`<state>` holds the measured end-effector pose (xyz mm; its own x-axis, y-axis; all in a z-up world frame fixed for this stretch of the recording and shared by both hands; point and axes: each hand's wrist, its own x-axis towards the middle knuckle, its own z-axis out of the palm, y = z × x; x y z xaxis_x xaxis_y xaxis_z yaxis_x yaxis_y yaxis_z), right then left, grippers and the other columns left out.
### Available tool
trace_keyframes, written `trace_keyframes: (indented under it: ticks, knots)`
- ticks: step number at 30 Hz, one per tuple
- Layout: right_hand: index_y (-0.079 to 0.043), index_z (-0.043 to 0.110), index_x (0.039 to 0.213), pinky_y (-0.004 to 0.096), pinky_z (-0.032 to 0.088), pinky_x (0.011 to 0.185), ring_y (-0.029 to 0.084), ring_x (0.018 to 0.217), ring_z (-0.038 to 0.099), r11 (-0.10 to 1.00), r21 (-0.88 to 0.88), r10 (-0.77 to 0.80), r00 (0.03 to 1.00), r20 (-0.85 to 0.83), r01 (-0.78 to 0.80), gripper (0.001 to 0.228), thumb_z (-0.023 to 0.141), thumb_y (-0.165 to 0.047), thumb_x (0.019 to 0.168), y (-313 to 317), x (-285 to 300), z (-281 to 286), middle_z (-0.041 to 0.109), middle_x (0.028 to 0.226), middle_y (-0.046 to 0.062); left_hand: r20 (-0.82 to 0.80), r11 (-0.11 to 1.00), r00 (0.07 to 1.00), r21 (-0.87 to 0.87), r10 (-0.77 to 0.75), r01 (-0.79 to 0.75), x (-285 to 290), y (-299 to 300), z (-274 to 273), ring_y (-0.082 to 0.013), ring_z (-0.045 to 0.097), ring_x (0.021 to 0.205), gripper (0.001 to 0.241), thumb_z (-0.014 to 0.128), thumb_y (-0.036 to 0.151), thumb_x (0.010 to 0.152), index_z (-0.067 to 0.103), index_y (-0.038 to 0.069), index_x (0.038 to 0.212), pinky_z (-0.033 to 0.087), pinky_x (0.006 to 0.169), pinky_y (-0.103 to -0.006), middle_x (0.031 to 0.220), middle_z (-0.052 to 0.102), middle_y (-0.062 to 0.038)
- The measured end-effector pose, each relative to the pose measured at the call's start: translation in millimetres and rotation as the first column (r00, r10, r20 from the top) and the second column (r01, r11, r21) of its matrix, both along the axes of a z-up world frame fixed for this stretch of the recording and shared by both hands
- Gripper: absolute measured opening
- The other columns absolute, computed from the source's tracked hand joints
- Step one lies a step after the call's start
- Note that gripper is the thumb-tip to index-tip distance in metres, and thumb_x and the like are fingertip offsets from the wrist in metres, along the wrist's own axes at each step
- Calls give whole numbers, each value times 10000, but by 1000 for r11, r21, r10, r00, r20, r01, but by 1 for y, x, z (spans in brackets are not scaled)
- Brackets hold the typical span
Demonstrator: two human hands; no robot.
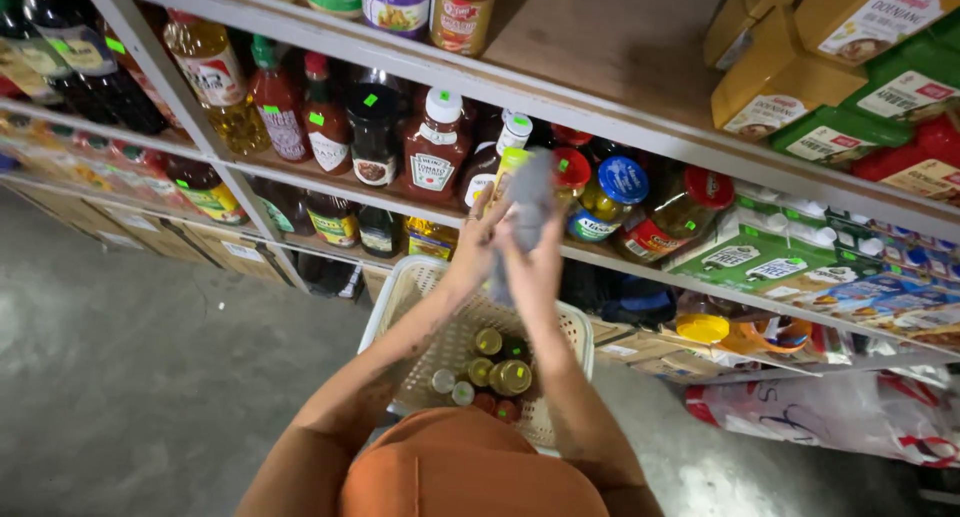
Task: Wiping grocery jars and packages with a cloth and placing them in a shopping basket.
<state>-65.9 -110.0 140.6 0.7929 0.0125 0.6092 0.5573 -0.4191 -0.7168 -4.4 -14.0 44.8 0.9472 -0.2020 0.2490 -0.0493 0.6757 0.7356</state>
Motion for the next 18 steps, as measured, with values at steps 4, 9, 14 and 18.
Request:
trace_keyframes:
  ticks: [4,9,14,18]
  knots:
    - [-22,447,1462,377,548,956,258,1113,656,883,447,28,934,-355,143,598,713,-182,950,-45,23,-25,632,1298,148,301,828,917,419,261,-373,-33,26,87,-231,560,1306,864,742,110,880,272,135,1605,598,855,-371,1542,402,-247]
    - [-19,530,1387,300,544,939,128,1052,648,676,736,204,952,-230,33,474,704,-212,991,-64,26,-34,680,1205,69,-400,952,890,114,-218,284,-31,27,60,-342,661,1224,661,706,260,967,475,-27,1516,591,1002,-417,1421,626,-281]
    - [26,569,1393,333,510,1017,183,1134,644,752,536,-351,921,-166,383,430,634,-277,1095,-86,30,0,676,1323,111,-202,728,734,-448,-648,520,-29,31,75,-318,619,1278,785,467,614,996,432,22,1511,485,1106,-477,1443,600,-178]
    - [55,469,1422,453,433,1108,381,1274,529,955,-77,-296,940,-169,287,537,564,-342,1074,-18,3,-4,543,1417,249,-246,737,733,-479,-634,477,-5,19,23,-321,606,1283,794,477,606,1024,420,2,1535,464,1116,-492,1432,605,-197]
